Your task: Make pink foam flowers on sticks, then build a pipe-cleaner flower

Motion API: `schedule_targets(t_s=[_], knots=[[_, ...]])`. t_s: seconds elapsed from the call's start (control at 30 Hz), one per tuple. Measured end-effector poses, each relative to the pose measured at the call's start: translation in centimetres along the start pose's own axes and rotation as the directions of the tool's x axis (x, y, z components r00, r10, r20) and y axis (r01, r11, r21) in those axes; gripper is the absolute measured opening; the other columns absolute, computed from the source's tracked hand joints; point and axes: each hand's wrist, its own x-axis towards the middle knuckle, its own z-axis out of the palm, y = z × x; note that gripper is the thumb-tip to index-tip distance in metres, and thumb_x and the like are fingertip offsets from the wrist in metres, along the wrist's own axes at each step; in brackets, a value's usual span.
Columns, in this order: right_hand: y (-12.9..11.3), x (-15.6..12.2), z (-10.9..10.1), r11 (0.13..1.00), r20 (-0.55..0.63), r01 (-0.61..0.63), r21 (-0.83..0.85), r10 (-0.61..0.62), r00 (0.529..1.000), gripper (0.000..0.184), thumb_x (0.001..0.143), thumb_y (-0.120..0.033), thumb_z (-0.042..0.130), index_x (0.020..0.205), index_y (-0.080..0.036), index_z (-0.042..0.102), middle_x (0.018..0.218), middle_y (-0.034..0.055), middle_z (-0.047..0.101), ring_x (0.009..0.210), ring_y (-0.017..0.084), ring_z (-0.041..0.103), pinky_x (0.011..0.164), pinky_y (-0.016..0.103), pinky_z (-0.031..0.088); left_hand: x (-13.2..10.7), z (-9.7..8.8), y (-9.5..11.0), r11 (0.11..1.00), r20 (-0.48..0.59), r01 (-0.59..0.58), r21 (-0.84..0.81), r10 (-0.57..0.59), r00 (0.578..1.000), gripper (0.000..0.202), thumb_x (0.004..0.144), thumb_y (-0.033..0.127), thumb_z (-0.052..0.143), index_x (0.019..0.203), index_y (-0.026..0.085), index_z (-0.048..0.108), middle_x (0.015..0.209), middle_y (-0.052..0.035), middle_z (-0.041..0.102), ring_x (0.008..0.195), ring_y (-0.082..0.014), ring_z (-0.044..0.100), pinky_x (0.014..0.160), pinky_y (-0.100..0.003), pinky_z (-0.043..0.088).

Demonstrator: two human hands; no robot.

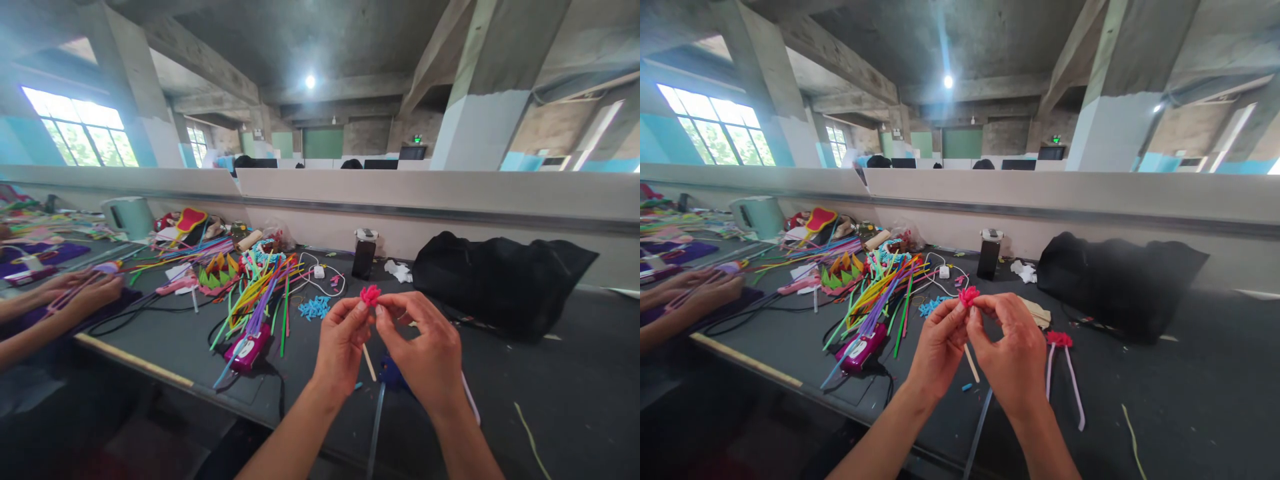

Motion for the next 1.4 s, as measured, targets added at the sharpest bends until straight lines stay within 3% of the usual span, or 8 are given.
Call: schedule_targets(t_s=[0.57, 0.87, 1.1, 1.27, 1.4], knots=[[0.4, -0.1, 0.2, 0.999, -0.013, -0.046, 0.025, 0.046, 0.999, 0.009, 0.085, -0.020, 0.054, 0.077, -0.022, 0.058, 0.071, -0.0013, 0.059, 0.066, 0.015, 0.055, 0.065, 0.028, 0.046, 0.0, -0.1, 0.0, 0.999, 0.036, 0.000, 0.052, -0.002, 0.999, 0.019, 0.067, 0.025, 0.084, 0.078, 0.014, 0.072, 0.068, 0.0003, 0.063, 0.055, -0.0036, 0.047, 0.050, -0.015, 0.033], [0.7, -0.1, -0.3, 0.996, -0.117, 0.036, -0.081, -0.045, 0.992, 0.008, 0.083, -0.017, 0.056, 0.076, -0.021, 0.055, 0.070, -0.0019, 0.056, 0.065, 0.014, 0.053, 0.065, 0.028, 0.044, 0.0, -0.4, 0.1, 0.996, 0.022, -0.032, 0.081, 0.030, 0.999, 0.019, 0.069, 0.025, 0.082, 0.078, 0.014, 0.071, 0.062, 0.0026, 0.055, 0.054, -0.0041, 0.044, 0.049, -0.016, 0.032], [0.9, 0.0, -1.0, 0.999, -0.115, -0.044, -0.022, 0.042, 0.992, 0.011, 0.088, -0.024, 0.056, 0.077, -0.021, 0.059, 0.073, -0.0014, 0.061, 0.062, 0.013, 0.056, 0.064, 0.027, 0.046, 0.1, -0.4, 0.5, 0.988, 0.026, -0.116, 0.100, 0.114, 0.993, 0.017, 0.071, 0.024, 0.081, 0.079, 0.014, 0.070, 0.062, 0.0026, 0.054, 0.054, -0.0040, 0.042, 0.048, -0.016, 0.030], [0.8, -0.1, -1.0, 0.997, -0.085, -0.073, 0.028, 0.075, 0.994, 0.020, 0.092, -0.029, 0.053, 0.076, -0.021, 0.060, 0.072, 0.0000, 0.062, 0.064, 0.014, 0.058, 0.063, 0.027, 0.046, 0.1, -0.4, 0.7, 0.999, 0.090, -0.032, 0.011, 0.031, 0.995, 0.018, 0.073, 0.027, 0.079, 0.076, 0.014, 0.067, 0.061, 0.0031, 0.053, 0.051, -0.0037, 0.040, 0.049, -0.017, 0.031], [0.7, -0.2, -0.7, 0.991, -0.031, -0.081, 0.107, 0.085, 0.996, 0.011, 0.090, -0.027, 0.057, 0.083, -0.021, 0.063, 0.078, 0.0003, 0.064, 0.067, 0.013, 0.060, 0.064, 0.026, 0.050, 0.0, -0.5, 0.7, 1.000, 0.131, -0.003, -0.008, 0.004, 0.991, 0.016, 0.077, 0.027, 0.076, 0.078, 0.014, 0.066, 0.059, 0.0036, 0.052, 0.050, -0.0035, 0.041, 0.048, -0.017, 0.031]])
